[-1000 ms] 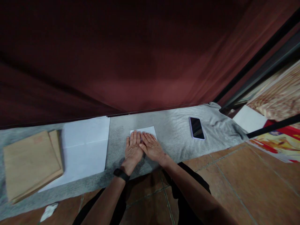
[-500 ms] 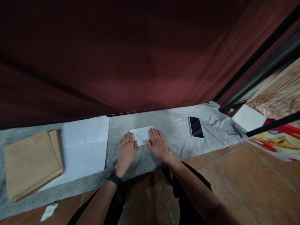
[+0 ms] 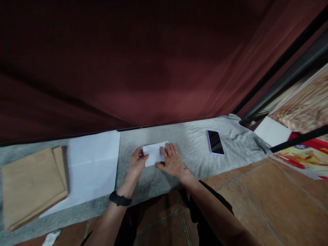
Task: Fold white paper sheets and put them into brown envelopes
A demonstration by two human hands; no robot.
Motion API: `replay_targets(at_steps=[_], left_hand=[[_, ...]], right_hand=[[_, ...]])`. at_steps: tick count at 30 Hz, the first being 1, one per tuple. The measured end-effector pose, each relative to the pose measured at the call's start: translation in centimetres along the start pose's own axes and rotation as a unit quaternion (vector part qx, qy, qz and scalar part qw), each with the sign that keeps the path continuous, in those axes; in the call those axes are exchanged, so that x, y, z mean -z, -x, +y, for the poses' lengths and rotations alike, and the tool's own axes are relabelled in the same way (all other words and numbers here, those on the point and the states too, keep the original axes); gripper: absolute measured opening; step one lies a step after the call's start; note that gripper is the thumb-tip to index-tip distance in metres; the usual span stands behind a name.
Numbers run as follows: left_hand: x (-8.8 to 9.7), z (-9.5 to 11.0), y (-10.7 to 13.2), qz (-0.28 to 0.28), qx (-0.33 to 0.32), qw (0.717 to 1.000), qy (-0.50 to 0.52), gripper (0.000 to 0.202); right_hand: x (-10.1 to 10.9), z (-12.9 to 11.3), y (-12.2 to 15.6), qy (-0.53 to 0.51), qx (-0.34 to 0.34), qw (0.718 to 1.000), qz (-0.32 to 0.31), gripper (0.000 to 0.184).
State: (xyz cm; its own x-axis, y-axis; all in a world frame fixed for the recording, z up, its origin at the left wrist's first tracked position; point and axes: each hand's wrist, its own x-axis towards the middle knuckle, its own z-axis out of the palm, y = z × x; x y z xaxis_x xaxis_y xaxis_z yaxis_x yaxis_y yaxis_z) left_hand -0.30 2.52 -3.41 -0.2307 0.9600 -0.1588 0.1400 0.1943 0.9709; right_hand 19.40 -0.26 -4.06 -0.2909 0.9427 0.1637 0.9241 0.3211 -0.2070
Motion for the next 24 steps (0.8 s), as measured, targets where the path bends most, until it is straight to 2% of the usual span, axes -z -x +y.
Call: replay_targets(at_steps=[2,5,8,11,12,13,16,18,20,24], left_hand=[[-0.2,0.5,0.2,0.003,0.047,0.998,0.036,0.071],[-0.7,1.5,0.6,-0.007,0.073,0.993,0.094,0.079],[-1.0,2.8,0.9,-0.036,0.063,0.982,0.177,0.076],[-1.2,3.6,1.0,-0.063,0.057,0.966,0.243,0.058],[-1.4,3.6,1.0,-0.065,0.062,0.965,0.246,0.054],[-1.5,3.6,1.1,-0.064,0.074,0.966,0.238,0.051],[-1.9,2.9,1.5,-0.07,0.103,0.973,0.193,0.051],[-2.1,2.3,1.7,-0.09,0.092,0.976,0.174,0.057],[-1.9,1.9,1.6,-0.087,0.066,0.982,0.154,0.069],[-0.7,1.6,0.5,-0.068,0.038,0.993,0.084,0.094]], right_hand=[[-0.1,-0.1,0.0,0.0,0.002,1.0,0.009,0.093],[0.1,-0.4,0.1,0.0,0.002,1.0,0.017,0.094],[1.1,-0.7,-0.2,-0.023,-0.008,1.0,0.015,0.07],[2.4,-0.7,-1.0,-0.16,-0.051,0.986,0.021,0.047],[2.8,-0.6,-1.3,-0.241,-0.078,0.967,0.024,0.046],[2.9,-0.6,-1.6,-0.331,-0.111,0.937,0.026,0.05],[2.5,-0.9,-2.0,-0.57,-0.193,0.798,0.028,0.069],[1.8,-1.5,-2.0,-0.659,-0.213,0.721,0.027,0.066],[1.0,-2.1,-1.8,-0.698,-0.226,0.68,0.013,0.054],[0.4,-1.9,-1.4,-0.712,-0.275,0.646,-0.001,0.037]])
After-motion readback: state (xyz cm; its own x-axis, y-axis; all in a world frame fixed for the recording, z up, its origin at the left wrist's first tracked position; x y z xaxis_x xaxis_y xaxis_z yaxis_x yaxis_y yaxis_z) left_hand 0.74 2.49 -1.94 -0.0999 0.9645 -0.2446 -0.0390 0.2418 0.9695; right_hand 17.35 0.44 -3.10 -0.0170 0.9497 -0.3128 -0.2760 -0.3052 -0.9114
